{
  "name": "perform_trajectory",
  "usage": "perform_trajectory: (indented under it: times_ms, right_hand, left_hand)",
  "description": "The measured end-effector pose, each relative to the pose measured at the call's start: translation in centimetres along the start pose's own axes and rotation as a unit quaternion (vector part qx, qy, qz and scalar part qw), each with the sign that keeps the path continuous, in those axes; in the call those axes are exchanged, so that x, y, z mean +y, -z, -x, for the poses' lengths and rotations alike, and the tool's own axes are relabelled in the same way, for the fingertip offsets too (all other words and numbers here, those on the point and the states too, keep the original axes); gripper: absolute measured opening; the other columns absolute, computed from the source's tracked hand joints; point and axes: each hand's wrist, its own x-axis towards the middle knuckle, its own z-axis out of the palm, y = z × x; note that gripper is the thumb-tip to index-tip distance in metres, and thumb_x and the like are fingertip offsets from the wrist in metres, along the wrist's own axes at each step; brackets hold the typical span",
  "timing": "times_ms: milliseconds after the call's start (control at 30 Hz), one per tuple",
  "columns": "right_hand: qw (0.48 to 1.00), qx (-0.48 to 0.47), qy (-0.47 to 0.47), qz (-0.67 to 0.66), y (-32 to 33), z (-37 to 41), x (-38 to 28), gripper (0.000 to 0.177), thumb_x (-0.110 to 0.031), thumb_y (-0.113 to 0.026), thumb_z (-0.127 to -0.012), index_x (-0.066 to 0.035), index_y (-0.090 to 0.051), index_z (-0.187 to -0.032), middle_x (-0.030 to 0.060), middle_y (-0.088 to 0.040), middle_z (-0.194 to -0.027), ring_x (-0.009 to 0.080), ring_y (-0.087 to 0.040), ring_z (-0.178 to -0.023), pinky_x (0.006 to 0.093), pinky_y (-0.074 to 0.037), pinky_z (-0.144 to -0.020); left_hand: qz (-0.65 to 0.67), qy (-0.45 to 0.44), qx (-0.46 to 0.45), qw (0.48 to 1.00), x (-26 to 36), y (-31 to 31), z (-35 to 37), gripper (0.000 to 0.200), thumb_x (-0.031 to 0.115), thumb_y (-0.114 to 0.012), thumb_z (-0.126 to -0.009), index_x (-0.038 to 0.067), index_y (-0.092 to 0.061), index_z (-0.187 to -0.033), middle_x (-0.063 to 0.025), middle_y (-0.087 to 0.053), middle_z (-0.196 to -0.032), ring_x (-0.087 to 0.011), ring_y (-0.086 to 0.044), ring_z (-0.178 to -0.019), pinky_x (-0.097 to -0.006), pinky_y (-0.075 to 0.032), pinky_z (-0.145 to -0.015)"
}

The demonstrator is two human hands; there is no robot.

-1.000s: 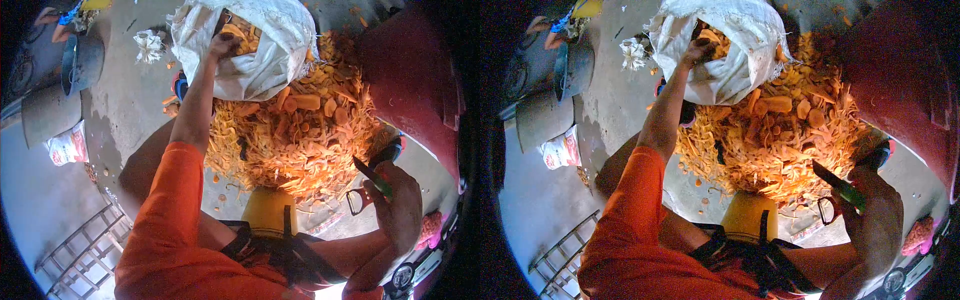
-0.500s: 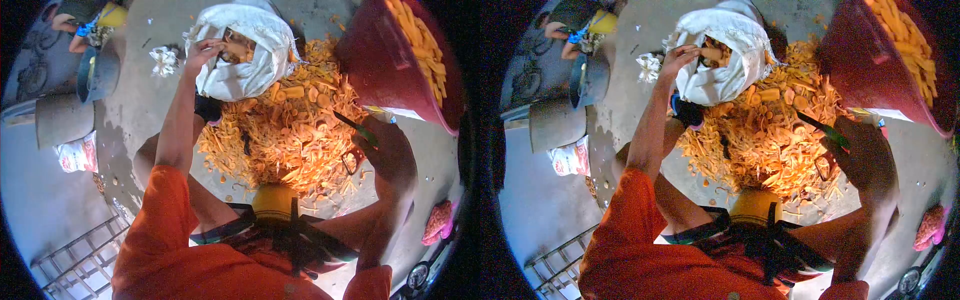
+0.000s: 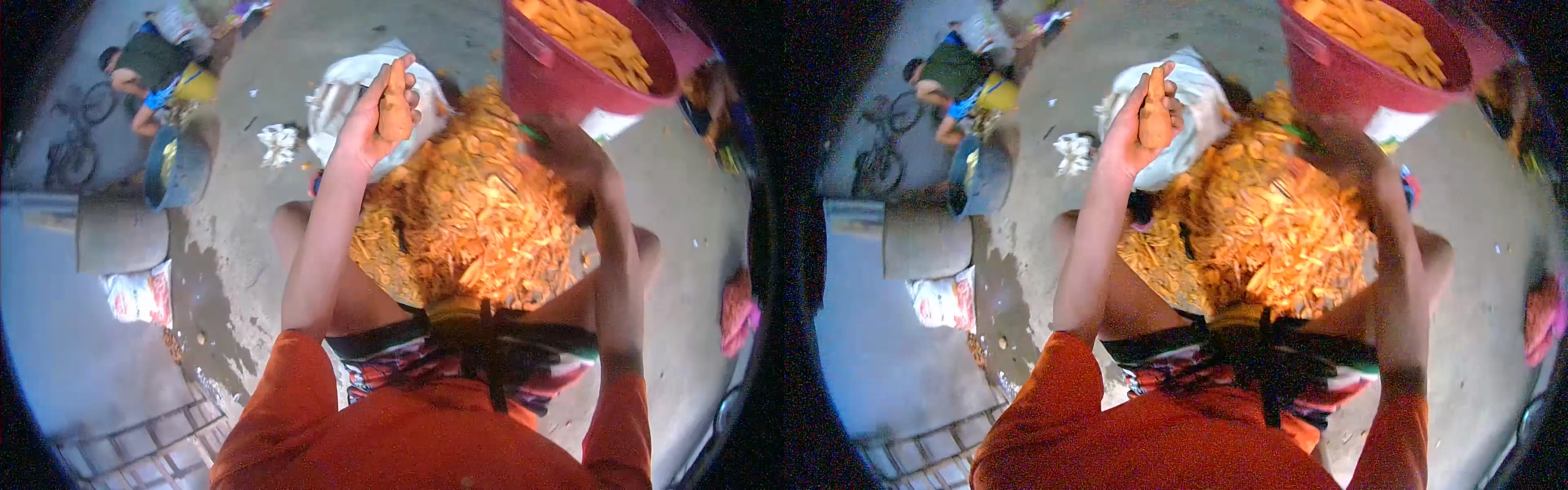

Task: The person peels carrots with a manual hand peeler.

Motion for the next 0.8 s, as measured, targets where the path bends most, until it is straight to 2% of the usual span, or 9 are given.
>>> perform_trajectory:
  times_ms: [67, 133, 200, 233, 400, 500, 700, 767, 800]
  right_hand:
    - [0.997, -0.023, 0.017, -0.066, 1.0, -0.1, -1.6, 0.043, -0.029, -0.062, -0.094, -0.001, -0.056, -0.127, 0.0231, -0.065, -0.102, 0.0354, -0.065, -0.096, 0.046, -0.048, -0.079]
    - [0.988, 0.053, 0.117, -0.081, 0.3, 0.0, -1.7, 0.037, -0.029, -0.061, -0.096, 0.0, -0.056, -0.12, 0.0235, -0.064, -0.093, 0.0385, -0.064, -0.086, 0.0454, -0.047, -0.074]
    - [0.983, 0.091, 0.104, -0.12, -1.3, -0.1, -2.2, 0.034, -0.032, -0.06, -0.097, -0.002, -0.056, -0.111, 0.0229, -0.062, -0.087, 0.0401, -0.061, -0.081, 0.0455, -0.047, -0.072]
    - [0.973, 0.13, 0.104, -0.161, -1.8, -0.2, -2.6, 0.033, -0.035, -0.06, -0.097, -0.003, -0.056, -0.103, 0.0223, -0.059, -0.081, 0.0417, -0.059, -0.077, 0.0457, -0.046, -0.069]
    - [0.983, 0.073, 0.114, -0.127, -2.5, -1.2, -3.5, 0.031, -0.027, -0.057, -0.099, 0.003, -0.057, -0.107, 0.025, -0.058, -0.082, 0.0411, -0.059, -0.077, 0.0444, -0.045, -0.069]
    - [0.971, 0.104, 0.13, -0.174, -3.5, -2.0, -3.8, 0.034, -0.035, -0.054, -0.1, -0.001, -0.054, -0.1, 0.0241, -0.051, -0.073, 0.0416, -0.052, -0.069, 0.0463, -0.043, -0.065]
    - [0.974, 0.098, 0.127, -0.158, -4.1, -2.9, -3.4, 0.032, -0.033, -0.054, -0.1, -0.001, -0.057, -0.1, 0.0248, -0.055, -0.076, 0.0424, -0.058, -0.074, 0.0471, -0.045, -0.066]
    - [0.974, 0.109, 0.121, -0.156, -5.6, -3.3, -1.3, 0.035, -0.032, -0.055, -0.1, -0.003, -0.06, -0.119, 0.0217, -0.066, -0.093, 0.0386, -0.063, -0.085, 0.0432, -0.048, -0.077]
    - [0.974, 0.107, 0.123, -0.157, -6.5, -3.5, 0.7, 0.035, -0.032, -0.055, -0.1, -0.003, -0.06, -0.119, 0.0217, -0.066, -0.093, 0.0386, -0.063, -0.085, 0.0432, -0.048, -0.077]
  left_hand:
    - [0.007, 0.034, 0.05, 0.998, -3.0, -1.6, 0.4, 0.044, 0.036, -0.052, -0.101, 0.011, -0.051, -0.137, 0.0012, -0.058, -0.097, -0.0107, -0.057, -0.083, -0.0285, -0.049, -0.07]
    - [0.047, 0.07, 0.007, 0.996, -5.0, -1.7, 0.7, 0.042, 0.034, -0.055, -0.1, 0.011, -0.053, -0.135, 0.0002, -0.059, -0.1, -0.0114, -0.058, -0.086, -0.0298, -0.05, -0.071]
    - [-0.117, -0.041, 0.065, 0.99, -6.8, -1.9, 0.5, 0.042, 0.029, -0.061, -0.097, 0.008, -0.056, -0.133, -0.0007, -0.063, -0.105, -0.0135, -0.063, -0.089, -0.0329, -0.054, -0.075]
    - [-0.123, -0.062, 0.083, 0.987, -7.4, -2.5, 0.7, 0.039, 0.027, -0.063, -0.096, 0.008, -0.058, -0.129, -0.0021, -0.065, -0.105, -0.0138, -0.064, -0.089, -0.0345, -0.055, -0.075]
    - [-0.006, 0.028, 0.089, 0.996, -7.8, -2.5, 1.6, 0.025, 0.023, -0.067, -0.093, 0.008, -0.063, -0.113, -0.0024, -0.065, -0.103, -0.0116, -0.063, -0.086, -0.0308, -0.055, -0.073]
    - [-0.17, -0.085, 0.137, 0.972, -8.0, -2.3, 1.5, 0.028, 0.007, -0.084, -0.076, 0.001, -0.066, -0.097, -0.0017, -0.066, -0.087, -0.0092, -0.062, -0.076, -0.0237, -0.052, -0.068]
    - [-0.276, -0.172, 0.126, 0.937, -7.2, -3.5, 1.6, 0.03, 0.0, -0.085, -0.071, 0.0, -0.067, -0.095, -0.0012, -0.067, -0.083, -0.0071, -0.061, -0.077, -0.0228, -0.051, -0.071]
    - [-0.283, -0.175, 0.127, 0.935, -6.9, -3.4, 2.0, 0.031, -0.001, -0.086, -0.069, 0.001, -0.067, -0.094, -0.0007, -0.067, -0.082, -0.0068, -0.061, -0.078, -0.0231, -0.05, -0.073]
    - [-0.325, -0.207, 0.084, 0.919, -6.6, -3.2, 2.3, 0.03, 0.004, -0.084, -0.074, 0.001, -0.066, -0.097, -0.0019, -0.067, -0.085, -0.0075, -0.061, -0.08, -0.0244, -0.051, -0.075]
